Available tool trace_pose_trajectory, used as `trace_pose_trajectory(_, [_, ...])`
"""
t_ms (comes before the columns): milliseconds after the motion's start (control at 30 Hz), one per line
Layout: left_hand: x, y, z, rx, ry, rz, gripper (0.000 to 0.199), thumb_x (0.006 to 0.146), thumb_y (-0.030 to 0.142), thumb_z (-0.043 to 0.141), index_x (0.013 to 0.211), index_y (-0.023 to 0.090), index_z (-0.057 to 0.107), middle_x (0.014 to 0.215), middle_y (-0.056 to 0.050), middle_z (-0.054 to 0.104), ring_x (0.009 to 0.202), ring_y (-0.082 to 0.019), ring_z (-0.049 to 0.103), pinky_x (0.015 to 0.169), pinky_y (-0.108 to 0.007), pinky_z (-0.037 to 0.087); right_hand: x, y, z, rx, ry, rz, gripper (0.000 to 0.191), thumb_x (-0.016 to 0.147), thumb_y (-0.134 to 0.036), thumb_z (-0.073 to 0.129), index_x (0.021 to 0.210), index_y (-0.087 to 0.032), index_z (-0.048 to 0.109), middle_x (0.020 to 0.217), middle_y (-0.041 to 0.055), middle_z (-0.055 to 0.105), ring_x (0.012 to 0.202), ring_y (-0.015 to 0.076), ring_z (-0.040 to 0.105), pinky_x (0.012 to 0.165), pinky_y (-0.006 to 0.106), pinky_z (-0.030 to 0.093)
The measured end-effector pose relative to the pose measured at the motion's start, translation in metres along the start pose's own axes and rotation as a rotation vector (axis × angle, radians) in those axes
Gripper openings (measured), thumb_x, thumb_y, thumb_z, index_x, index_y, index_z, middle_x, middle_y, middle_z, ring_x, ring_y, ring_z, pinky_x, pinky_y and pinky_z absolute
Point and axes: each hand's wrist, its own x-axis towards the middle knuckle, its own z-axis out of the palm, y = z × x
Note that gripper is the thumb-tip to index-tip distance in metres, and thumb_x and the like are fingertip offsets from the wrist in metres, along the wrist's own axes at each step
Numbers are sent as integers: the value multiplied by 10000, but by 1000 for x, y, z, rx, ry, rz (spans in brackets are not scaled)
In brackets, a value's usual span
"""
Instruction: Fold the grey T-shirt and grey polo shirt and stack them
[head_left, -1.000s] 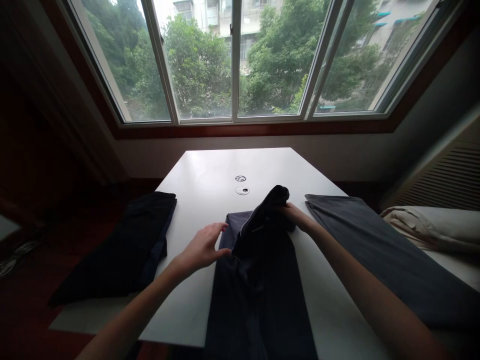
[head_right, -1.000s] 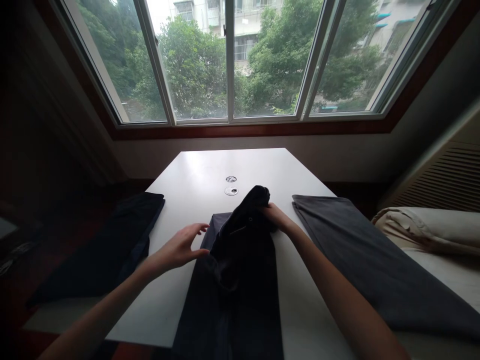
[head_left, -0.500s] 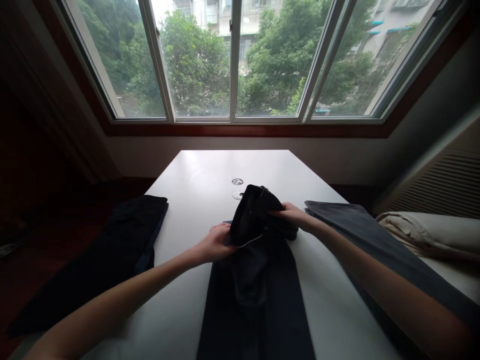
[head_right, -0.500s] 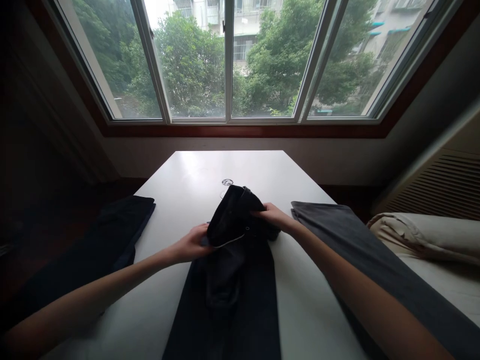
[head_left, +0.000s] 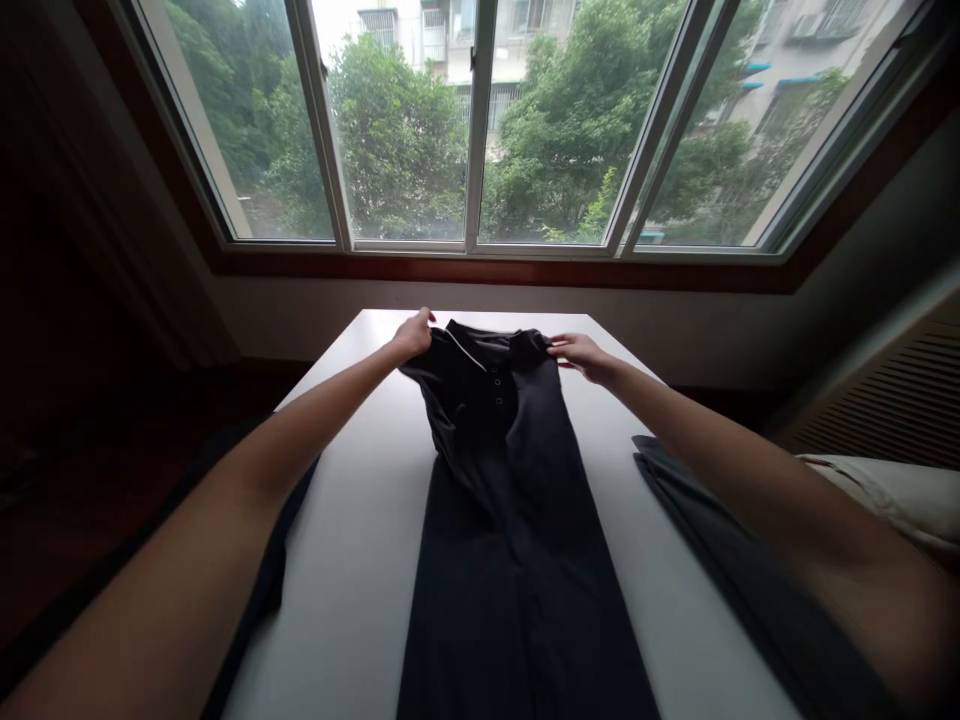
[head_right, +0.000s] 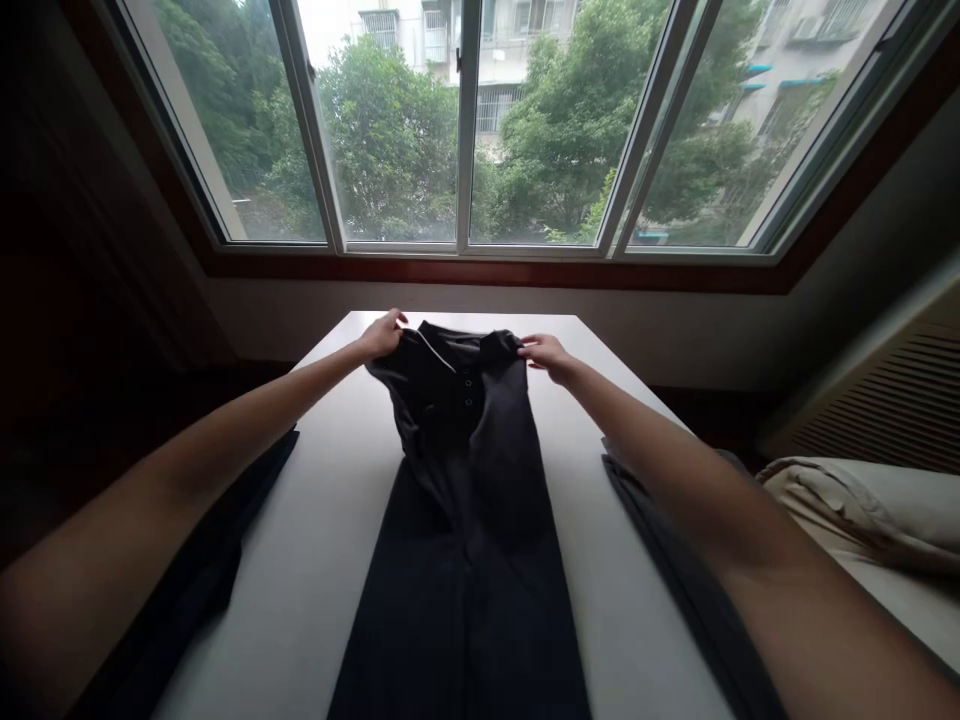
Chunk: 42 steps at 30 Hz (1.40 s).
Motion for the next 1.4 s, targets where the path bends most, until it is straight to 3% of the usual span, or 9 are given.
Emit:
trace_pose_trajectory(67, [19, 11, 9, 99, 224, -58, 320, 902, 129, 452, 1207, 152, 544, 1240, -140, 588, 1125, -255, 553, 955, -373, 421, 19, -3, 11, -102, 204, 10, 412, 858, -178, 511, 1261, -104, 467, 1210, 157, 564, 1008, 179, 553, 898, 336, 466])
trace_pose_trajectory(133, [19, 18, 27, 167, 259, -45, 347, 927, 178, 434, 1265, 135, 495, 1308, -159, 540, 1193, -266, 514, 1005, -400, 390, 21, 0, 28, -247, 326, -1, 484, 844, -232, 544, 1298, -105, 431, 1267, 175, 513, 1051, 211, 539, 912, 363, 464])
trace_pose_trajectory(267, [-17, 24, 79, 316, -33, 165, 370, 935, 306, 441, 1274, 167, 491, 1341, -131, 514, 1231, -260, 471, 1070, -420, 328, -3, 15, 69, -474, 198, -148, 493, 776, -319, 658, 1228, -177, 521, 1275, 132, 524, 1151, 267, 516, 972, 399, 430])
trace_pose_trajectory(433, [-54, 21, 116, 423, -268, 149, 387, 834, 296, 569, 1187, 136, 563, 1333, -186, 510, 1261, -325, 422, 1075, -485, 301, -27, 17, 104, -769, 1, -147, 493, 826, -472, 617, 1225, -197, 524, 1266, 138, 556, 1204, 302, 491, 984, 425, 404])
trace_pose_trajectory(633, [-47, 1, 107, 442, -285, 29, 525, 736, 274, 663, 1224, 127, 534, 1443, -227, 381, 1352, -392, 308, 1058, -532, 318, -25, 5, 122, -852, -37, -132, 583, 856, -477, 577, 1338, -191, 415, 1303, 164, 515, 1183, 294, 516, 939, 383, 424])
trace_pose_trajectory(800, [-42, -33, 79, 394, -250, -82, 527, 715, 174, 649, 1225, 159, 517, 1357, -199, 452, 1187, -322, 529, 890, -362, 484, -19, 5, 134, -923, -79, -81, 624, 884, -384, 541, 1428, -181, 316, 1321, 199, 483, 1124, 299, 570, 878, 366, 461])
trace_pose_trajectory(1067, [-61, -109, 22, 316, -201, -124, 393, 768, 135, 564, 1160, 154, 559, 1188, -131, 594, 1001, -229, 636, 791, -271, 496, -8, 13, 141, -957, -84, -92, 628, 888, -220, 484, 1482, -215, 280, 1263, 201, 538, 1062, 302, 621, 829, 382, 488])
trace_pose_trajectory(1267, [-73, -67, 53, 243, -214, 70, 451, 845, 501, 574, 1170, 189, 544, 1151, -99, 638, 1047, -251, 613, 850, -298, 479, -1, 6, 144, -959, -112, -117, 573, 877, -160, 462, 1434, -269, 376, 1215, 162, 578, 1001, 274, 648, 793, 355, 491])
trace_pose_trajectory(1400, [-78, -43, 88, 358, -201, 92, 525, 831, 490, 608, 1223, 160, 493, 1222, -168, 580, 1139, -319, 553, 909, -386, 468, 5, 9, 111, -967, -68, -76, 523, 888, -183, 447, 1397, -301, 423, 1227, 145, 561, 1023, 261, 636, 796, 342, 489])
